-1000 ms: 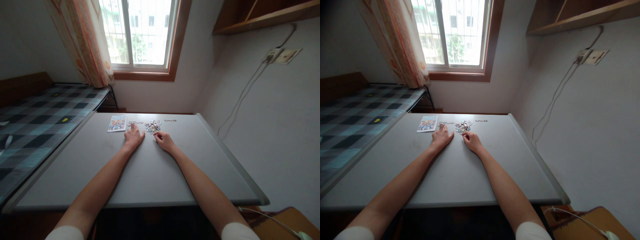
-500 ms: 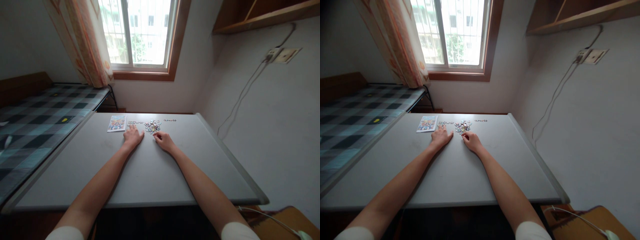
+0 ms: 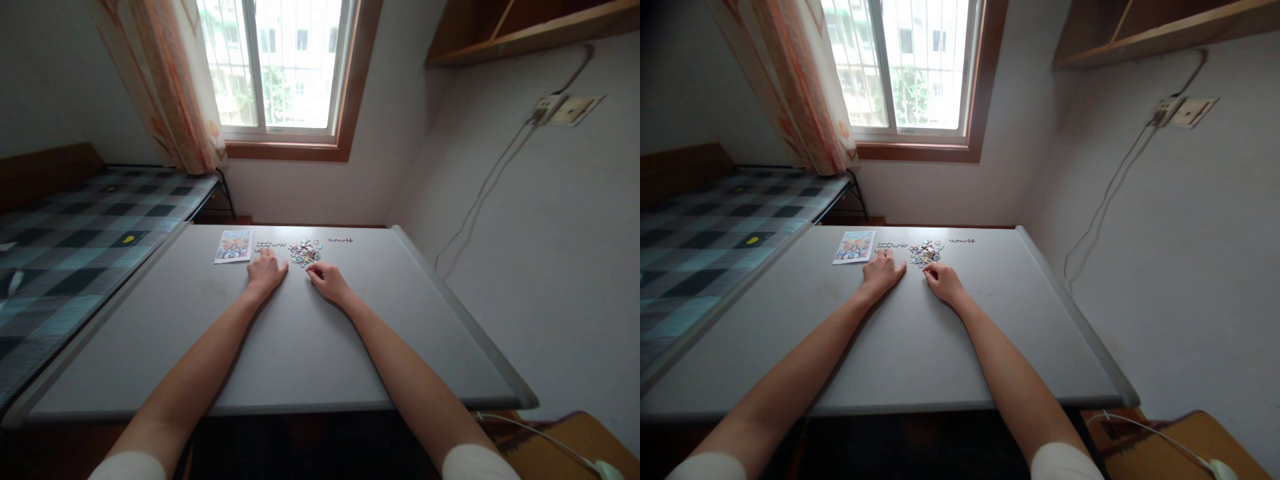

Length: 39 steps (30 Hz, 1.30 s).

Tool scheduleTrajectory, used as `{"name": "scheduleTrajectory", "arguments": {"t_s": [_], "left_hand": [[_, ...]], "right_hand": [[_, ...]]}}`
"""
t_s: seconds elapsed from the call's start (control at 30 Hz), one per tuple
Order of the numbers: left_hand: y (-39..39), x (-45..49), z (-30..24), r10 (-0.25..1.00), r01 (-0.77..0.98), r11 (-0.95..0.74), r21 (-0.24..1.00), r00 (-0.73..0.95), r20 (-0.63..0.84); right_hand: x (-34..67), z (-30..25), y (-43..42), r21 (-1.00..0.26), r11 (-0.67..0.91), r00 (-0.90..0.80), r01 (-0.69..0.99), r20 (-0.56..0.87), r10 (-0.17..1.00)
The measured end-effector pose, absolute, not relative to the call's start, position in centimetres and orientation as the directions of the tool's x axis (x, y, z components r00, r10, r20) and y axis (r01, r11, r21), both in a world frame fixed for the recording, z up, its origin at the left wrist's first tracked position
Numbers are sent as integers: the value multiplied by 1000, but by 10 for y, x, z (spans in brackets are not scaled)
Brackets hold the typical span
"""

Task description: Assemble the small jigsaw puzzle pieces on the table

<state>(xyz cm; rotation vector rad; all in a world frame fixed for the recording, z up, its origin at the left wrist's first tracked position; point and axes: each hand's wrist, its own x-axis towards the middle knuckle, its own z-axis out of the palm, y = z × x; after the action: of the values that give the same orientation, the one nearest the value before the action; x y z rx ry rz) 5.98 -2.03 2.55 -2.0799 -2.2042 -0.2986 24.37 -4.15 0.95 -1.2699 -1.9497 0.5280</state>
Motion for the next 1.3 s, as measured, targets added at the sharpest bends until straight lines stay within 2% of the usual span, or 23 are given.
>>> {"name": "scheduleTrajectory", "arguments": {"t_s": [0.2,1.3], "left_hand": [[-22,66,25,992,996,2,94,-13,122],[-10,50,23,979,992,56,113,-77,190]], "right_hand": [[243,9,-41,-666,433,-240,607,366,899],[243,6,-39,-650,437,-254,622,360,898]]}}
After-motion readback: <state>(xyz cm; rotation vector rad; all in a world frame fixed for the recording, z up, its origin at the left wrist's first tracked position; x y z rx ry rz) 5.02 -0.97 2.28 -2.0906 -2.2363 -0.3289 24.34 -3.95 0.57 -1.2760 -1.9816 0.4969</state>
